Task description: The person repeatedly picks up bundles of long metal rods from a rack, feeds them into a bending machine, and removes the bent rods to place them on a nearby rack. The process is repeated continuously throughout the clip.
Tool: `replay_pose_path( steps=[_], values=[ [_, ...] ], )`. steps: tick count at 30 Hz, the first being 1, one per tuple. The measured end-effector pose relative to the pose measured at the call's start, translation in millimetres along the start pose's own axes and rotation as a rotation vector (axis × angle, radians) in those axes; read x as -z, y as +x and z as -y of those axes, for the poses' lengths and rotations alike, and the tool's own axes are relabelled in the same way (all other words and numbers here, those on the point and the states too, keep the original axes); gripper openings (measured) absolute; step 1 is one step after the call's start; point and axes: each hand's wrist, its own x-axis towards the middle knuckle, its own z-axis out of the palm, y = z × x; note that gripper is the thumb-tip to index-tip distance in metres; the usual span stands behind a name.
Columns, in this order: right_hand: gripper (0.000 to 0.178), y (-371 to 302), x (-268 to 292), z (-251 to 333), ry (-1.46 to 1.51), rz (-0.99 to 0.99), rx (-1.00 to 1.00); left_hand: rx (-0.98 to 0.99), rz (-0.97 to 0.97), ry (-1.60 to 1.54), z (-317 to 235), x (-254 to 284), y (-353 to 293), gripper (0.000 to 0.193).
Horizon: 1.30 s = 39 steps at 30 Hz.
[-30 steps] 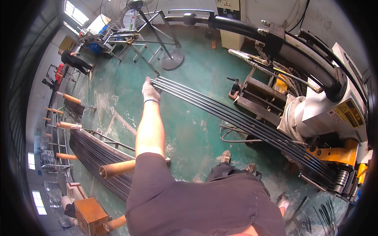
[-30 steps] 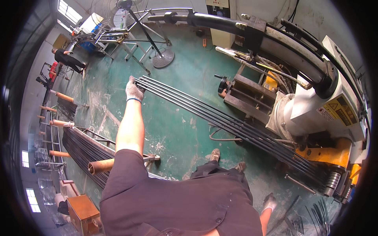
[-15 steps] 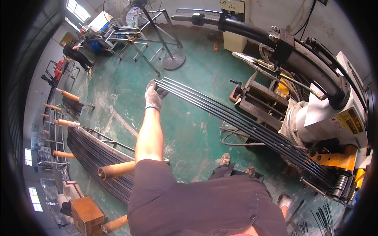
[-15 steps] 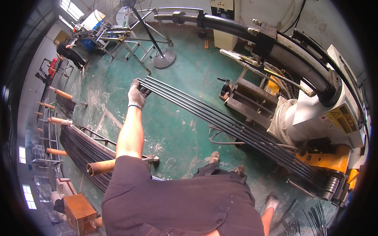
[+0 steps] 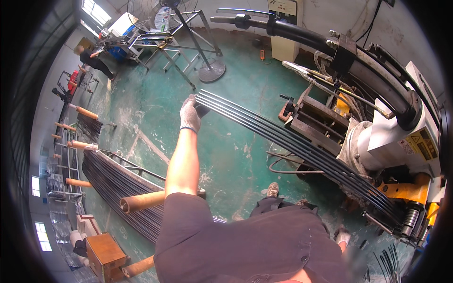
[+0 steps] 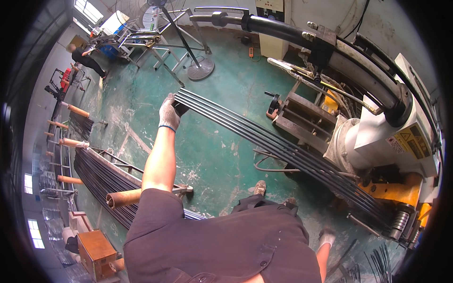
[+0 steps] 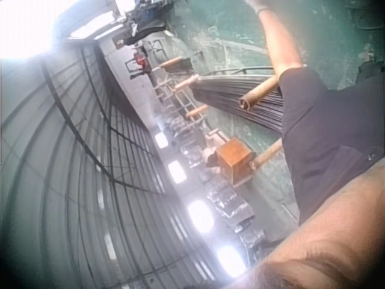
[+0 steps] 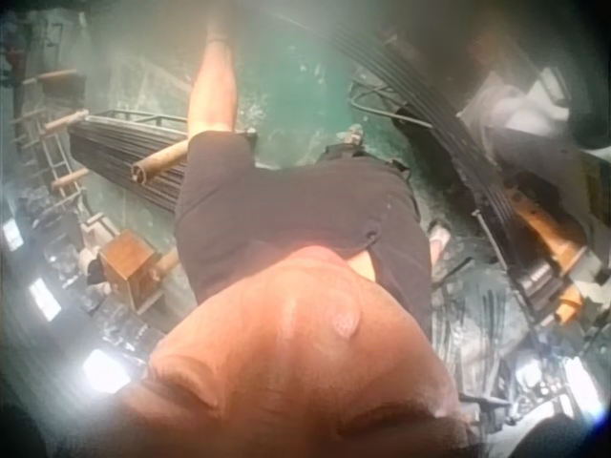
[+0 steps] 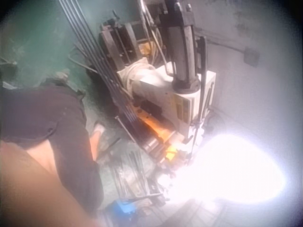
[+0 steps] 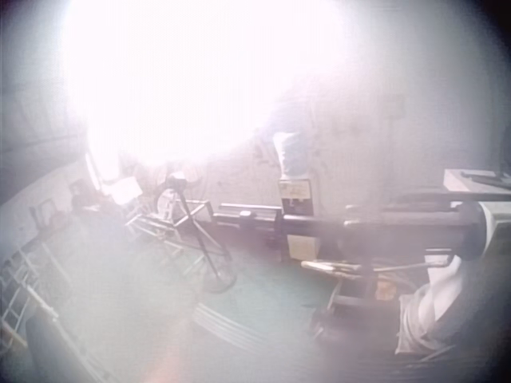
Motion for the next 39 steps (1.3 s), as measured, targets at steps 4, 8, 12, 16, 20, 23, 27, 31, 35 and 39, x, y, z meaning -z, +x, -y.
replay_pose_path(
  steps=[4, 8, 12, 16, 20, 23, 27, 31, 35, 39],
  values=[
    [0.046, 3.4, 0.1, 3.4, 0.085, -0.036, -0.005, 0.008, 0.025, -0.033, -0.3, -19.7, 6.0, 0.031],
    [0.036, -3.7, -2.7, 10.3, 0.232, -0.019, -0.039, 0.069, 0.154, -0.044, 2.8, -16.2, 19.8, 0.037],
    [0.031, -11.0, 0.5, -10.7, 0.332, -0.016, -0.071, 0.162, 0.303, -0.14, -0.9, -11.3, 12.6, 0.039],
    [0.031, -15.2, -4.3, -32.8, 0.291, -0.021, -0.115, 0.206, 0.297, -0.018, -10.1, -16.9, 11.0, 0.04],
    [0.014, -0.4, 21.6, -82.8, -1.292, -0.227, 0.59, 0.301, 0.433, 0.103, -2.5, 4.6, 31.3, 0.046],
    [0.03, -19.3, 3.7, -51.9, -0.258, -0.022, 0.095, 0.393, 0.438, 0.2, -31.0, -9.6, 17.6, 0.059],
    [0.044, -31.9, -0.6, 10.4, -0.424, -0.148, 0.233, 0.232, 0.462, 0.098, -32.7, 30.5, 20.8, 0.065],
    [0.048, -78.5, 2.7, 47.9, -0.362, -0.081, 0.257, 0.223, 0.256, -0.139, -7.4, 6.2, 16.2, 0.066],
    [0.047, -105.8, 13.3, 81.7, -0.245, -0.083, 0.135, 0.253, 0.1, -0.116, 51.7, 9.8, -37.7, 0.071],
    [0.046, -70.5, 22.2, 37.9, -0.239, -0.05, 0.12, 0.427, -0.041, -0.068, 136.1, 12.1, -111.4, 0.075]
  ],
)
